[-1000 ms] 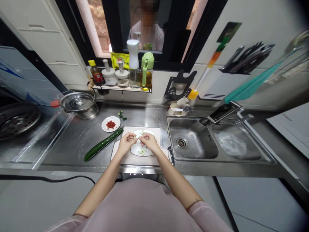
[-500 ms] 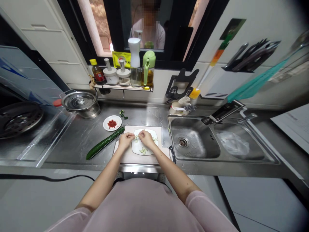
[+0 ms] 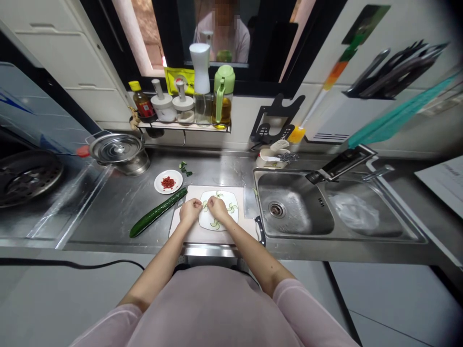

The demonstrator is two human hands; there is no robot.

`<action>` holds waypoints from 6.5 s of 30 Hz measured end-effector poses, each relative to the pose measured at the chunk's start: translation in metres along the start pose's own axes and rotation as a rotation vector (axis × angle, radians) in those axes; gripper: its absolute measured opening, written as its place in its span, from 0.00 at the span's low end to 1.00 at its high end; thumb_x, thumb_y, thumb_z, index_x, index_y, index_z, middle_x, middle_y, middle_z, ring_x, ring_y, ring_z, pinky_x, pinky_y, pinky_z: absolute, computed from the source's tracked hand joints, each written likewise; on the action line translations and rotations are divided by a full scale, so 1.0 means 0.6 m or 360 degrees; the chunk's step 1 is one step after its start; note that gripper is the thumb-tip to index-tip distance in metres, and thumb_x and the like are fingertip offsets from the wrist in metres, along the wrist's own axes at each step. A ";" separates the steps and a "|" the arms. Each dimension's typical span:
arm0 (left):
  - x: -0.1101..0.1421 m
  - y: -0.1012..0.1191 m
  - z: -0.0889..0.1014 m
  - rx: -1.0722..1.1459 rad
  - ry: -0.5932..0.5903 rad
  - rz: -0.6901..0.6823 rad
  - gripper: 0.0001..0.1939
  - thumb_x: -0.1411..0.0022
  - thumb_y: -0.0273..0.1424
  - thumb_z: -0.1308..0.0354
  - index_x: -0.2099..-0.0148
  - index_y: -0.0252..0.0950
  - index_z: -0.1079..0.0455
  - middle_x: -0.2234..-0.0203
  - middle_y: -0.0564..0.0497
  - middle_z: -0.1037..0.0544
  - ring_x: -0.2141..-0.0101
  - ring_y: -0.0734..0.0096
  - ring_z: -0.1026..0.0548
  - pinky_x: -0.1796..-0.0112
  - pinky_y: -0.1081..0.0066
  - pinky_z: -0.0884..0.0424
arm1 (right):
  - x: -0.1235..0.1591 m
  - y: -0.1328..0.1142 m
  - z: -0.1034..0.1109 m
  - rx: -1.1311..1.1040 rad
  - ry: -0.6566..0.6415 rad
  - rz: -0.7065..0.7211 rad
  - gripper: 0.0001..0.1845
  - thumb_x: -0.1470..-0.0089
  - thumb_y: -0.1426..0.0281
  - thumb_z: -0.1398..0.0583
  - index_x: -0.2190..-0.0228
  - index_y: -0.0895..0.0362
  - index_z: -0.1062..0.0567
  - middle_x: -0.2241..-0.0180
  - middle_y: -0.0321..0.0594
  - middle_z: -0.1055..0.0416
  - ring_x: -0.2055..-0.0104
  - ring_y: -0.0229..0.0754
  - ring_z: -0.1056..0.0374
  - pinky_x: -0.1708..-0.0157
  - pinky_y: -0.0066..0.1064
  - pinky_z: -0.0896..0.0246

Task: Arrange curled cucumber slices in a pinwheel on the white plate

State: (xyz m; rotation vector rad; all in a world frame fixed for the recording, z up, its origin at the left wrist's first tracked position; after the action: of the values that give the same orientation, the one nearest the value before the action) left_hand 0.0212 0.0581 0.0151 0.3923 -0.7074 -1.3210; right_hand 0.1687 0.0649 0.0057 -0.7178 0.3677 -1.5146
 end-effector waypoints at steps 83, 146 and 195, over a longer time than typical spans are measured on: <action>0.001 -0.016 -0.002 0.0955 0.0479 -0.0088 0.10 0.45 0.38 0.42 0.68 0.35 0.28 0.74 0.51 0.26 0.71 0.72 0.30 0.66 0.72 0.34 | 0.164 0.114 0.142 -0.0858 0.0918 -0.0112 0.20 0.52 0.55 0.43 0.68 0.59 0.26 0.81 0.30 0.42 0.78 0.36 0.45 0.75 0.27 0.49; -0.099 -0.013 0.138 0.0877 -0.0083 0.0121 0.16 0.47 0.42 0.43 0.64 0.34 0.27 0.77 0.52 0.28 0.76 0.76 0.33 0.74 0.75 0.39 | 0.149 0.072 0.148 -0.0797 0.0723 -0.0065 0.21 0.53 0.53 0.42 0.69 0.59 0.25 0.81 0.33 0.38 0.77 0.38 0.41 0.75 0.29 0.44; -0.087 0.105 -0.046 -0.0219 -0.0217 -0.0152 0.07 0.45 0.33 0.41 0.61 0.43 0.28 0.65 0.53 0.20 0.58 0.63 0.25 0.54 0.62 0.43 | -0.039 0.050 0.096 0.0499 -0.0082 0.0069 0.13 0.39 0.68 0.49 0.61 0.54 0.25 0.58 0.42 0.25 0.58 0.41 0.32 0.66 0.27 0.49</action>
State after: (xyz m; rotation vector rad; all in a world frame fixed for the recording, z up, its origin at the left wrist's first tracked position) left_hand 0.0819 0.1194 0.0220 0.2289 -0.7135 -1.4884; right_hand 0.2270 0.0966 0.0250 -0.4961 0.1019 -1.4677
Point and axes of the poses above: each hand's wrist, its own x-axis away from the middle knuckle, its own z-axis out of the back of the hand, y = z × x, the point moved 2 cm from there along -x, towards the middle knuckle
